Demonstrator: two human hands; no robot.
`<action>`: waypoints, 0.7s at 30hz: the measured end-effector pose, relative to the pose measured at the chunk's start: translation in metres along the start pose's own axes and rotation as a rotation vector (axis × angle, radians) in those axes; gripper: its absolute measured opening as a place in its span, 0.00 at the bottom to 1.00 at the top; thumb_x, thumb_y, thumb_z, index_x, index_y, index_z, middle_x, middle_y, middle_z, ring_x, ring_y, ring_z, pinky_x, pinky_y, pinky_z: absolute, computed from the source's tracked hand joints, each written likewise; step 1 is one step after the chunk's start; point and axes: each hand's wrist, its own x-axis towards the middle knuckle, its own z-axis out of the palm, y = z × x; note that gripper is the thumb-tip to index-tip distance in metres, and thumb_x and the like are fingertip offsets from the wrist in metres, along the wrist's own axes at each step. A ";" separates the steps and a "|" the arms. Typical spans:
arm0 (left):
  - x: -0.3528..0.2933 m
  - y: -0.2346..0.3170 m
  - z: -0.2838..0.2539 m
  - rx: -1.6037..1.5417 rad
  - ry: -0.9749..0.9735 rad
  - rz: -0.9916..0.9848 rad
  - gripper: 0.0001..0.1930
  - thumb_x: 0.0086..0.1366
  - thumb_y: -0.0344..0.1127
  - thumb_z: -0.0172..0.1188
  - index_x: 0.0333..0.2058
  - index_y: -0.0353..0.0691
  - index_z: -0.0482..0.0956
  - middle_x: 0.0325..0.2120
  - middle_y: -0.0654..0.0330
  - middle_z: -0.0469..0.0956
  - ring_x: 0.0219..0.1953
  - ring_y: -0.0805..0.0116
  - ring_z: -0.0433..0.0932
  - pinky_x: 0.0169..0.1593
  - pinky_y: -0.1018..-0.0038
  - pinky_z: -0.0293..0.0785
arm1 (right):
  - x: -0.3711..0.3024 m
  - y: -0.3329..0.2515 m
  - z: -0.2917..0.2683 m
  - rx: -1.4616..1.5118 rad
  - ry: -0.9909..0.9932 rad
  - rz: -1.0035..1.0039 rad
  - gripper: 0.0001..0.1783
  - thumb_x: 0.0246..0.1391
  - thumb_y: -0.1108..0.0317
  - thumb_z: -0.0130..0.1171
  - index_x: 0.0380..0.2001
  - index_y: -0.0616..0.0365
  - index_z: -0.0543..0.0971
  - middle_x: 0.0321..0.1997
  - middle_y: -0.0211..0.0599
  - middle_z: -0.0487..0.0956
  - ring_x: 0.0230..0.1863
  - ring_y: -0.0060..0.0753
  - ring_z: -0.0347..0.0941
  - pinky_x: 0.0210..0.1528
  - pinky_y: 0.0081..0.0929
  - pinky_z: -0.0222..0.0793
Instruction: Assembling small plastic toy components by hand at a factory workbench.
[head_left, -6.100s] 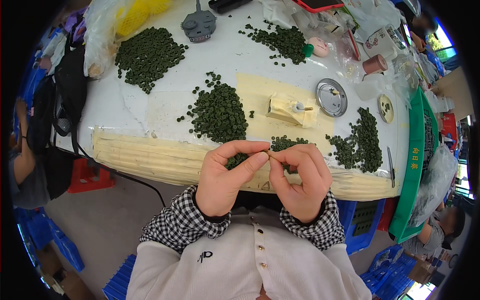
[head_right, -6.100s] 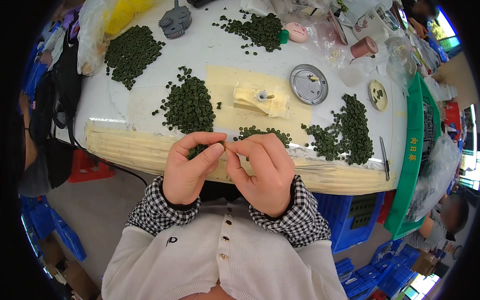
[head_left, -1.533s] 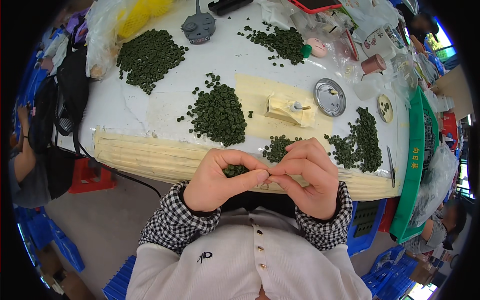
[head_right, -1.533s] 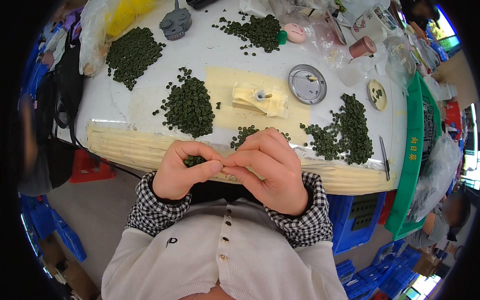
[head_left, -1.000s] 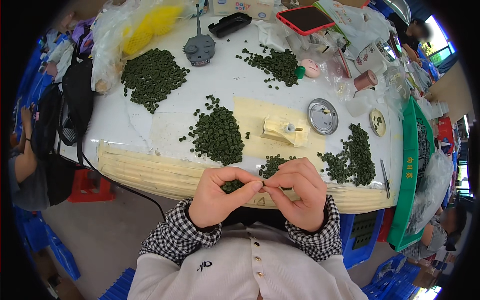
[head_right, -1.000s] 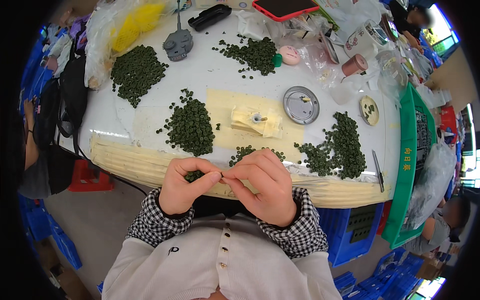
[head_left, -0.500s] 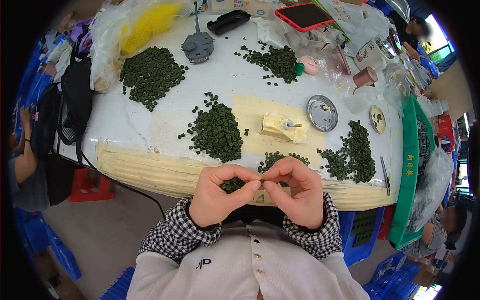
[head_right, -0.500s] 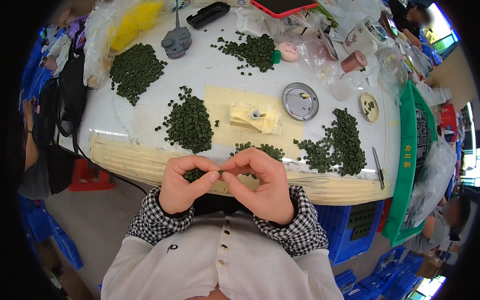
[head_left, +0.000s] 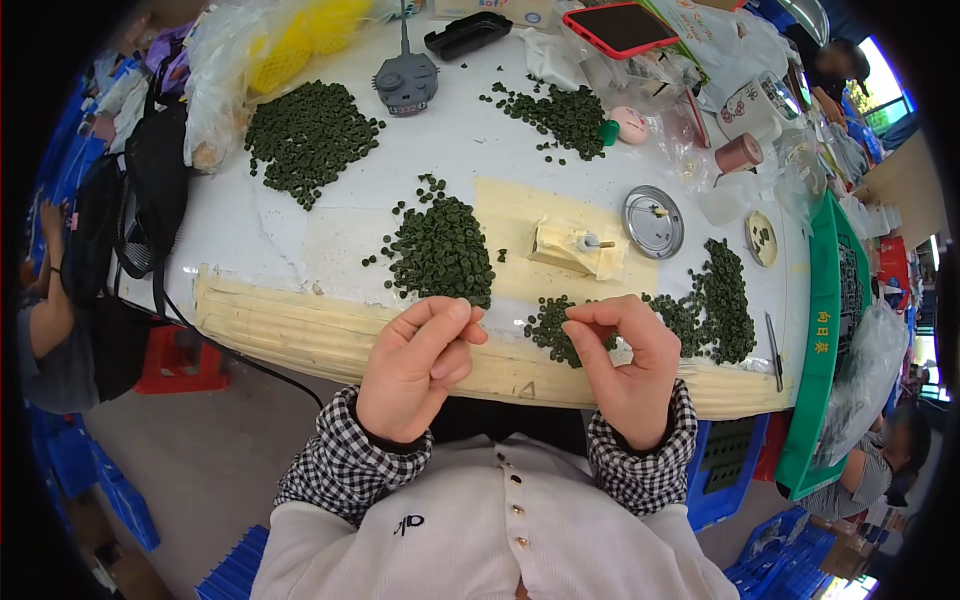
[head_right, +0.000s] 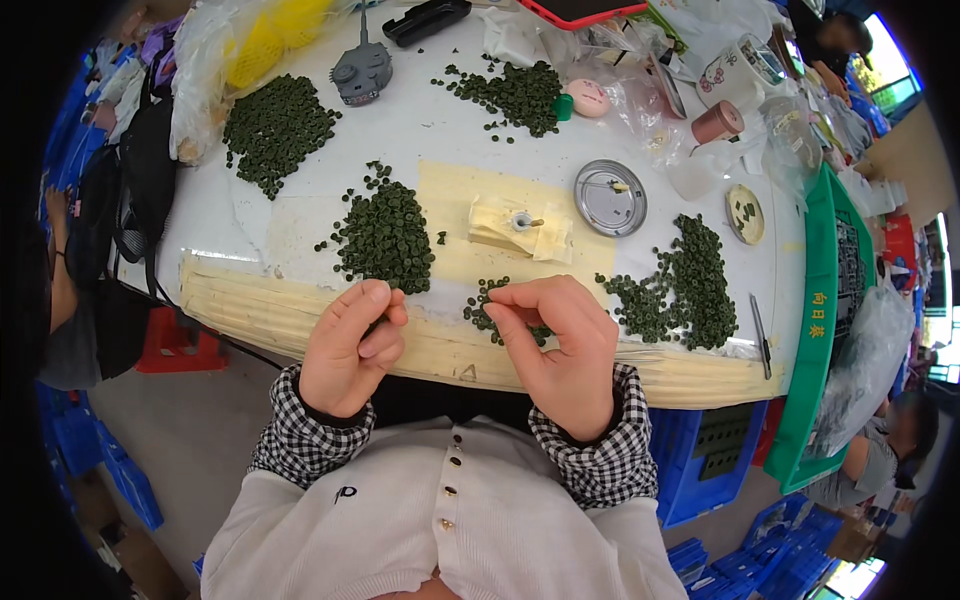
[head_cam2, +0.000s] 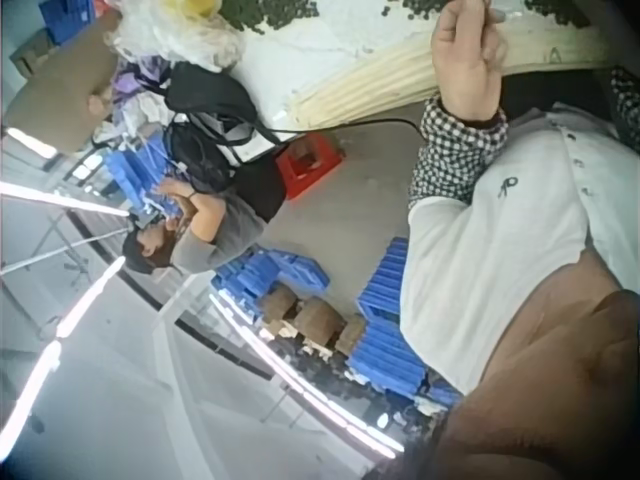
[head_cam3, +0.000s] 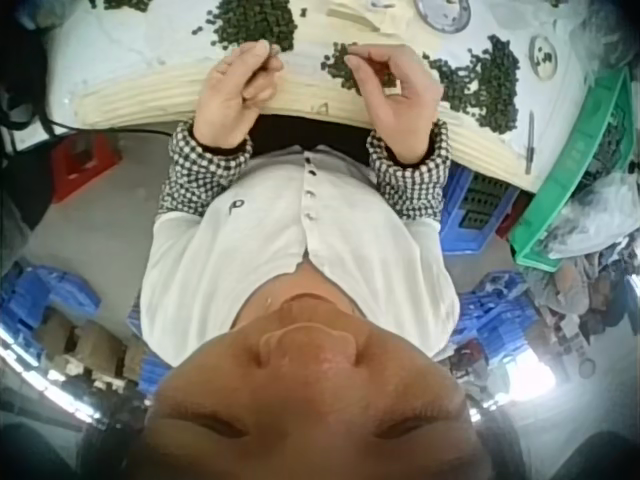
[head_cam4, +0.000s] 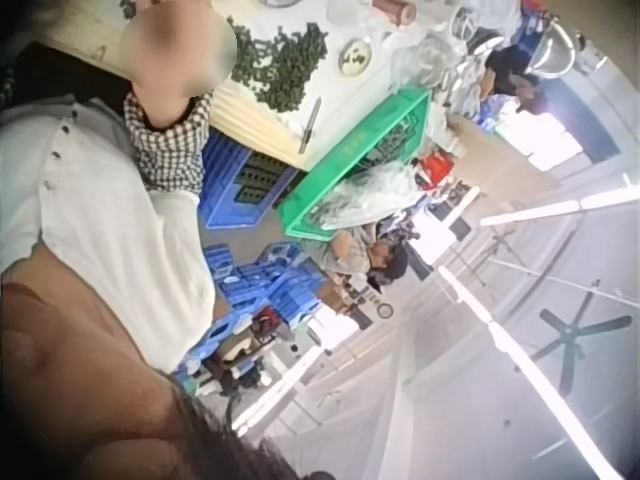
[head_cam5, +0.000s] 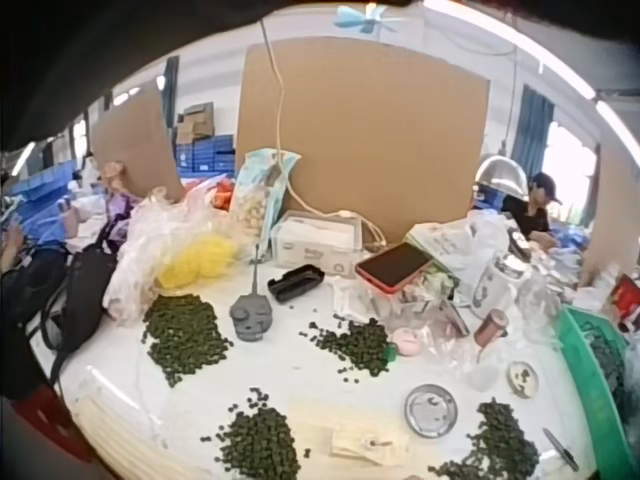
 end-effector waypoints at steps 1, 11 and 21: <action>0.001 0.001 -0.001 -0.049 0.007 0.000 0.07 0.66 0.32 0.50 0.35 0.35 0.75 0.27 0.62 0.76 0.17 0.83 0.58 0.23 0.84 0.55 | 0.002 0.002 0.000 -0.111 -0.032 -0.089 0.05 0.43 0.78 0.62 0.27 0.63 0.78 0.26 0.36 0.76 0.31 0.30 0.71 0.33 0.24 0.68; -0.001 0.006 0.007 -0.220 0.087 0.024 0.10 0.67 0.33 0.45 0.43 0.35 0.70 0.30 0.62 0.72 0.20 0.81 0.59 0.24 0.84 0.57 | 0.001 0.014 0.024 -0.533 -0.121 -0.340 0.08 0.38 0.71 0.63 0.24 0.55 0.74 0.25 0.32 0.67 0.31 0.37 0.63 0.35 0.31 0.60; -0.005 0.001 0.005 -0.124 -0.045 -0.045 0.14 0.69 0.34 0.43 0.48 0.32 0.68 0.26 0.63 0.73 0.21 0.80 0.61 0.26 0.83 0.59 | -0.004 0.007 0.029 -0.593 -0.134 -0.258 0.09 0.40 0.73 0.61 0.26 0.58 0.72 0.27 0.37 0.68 0.32 0.42 0.63 0.35 0.34 0.60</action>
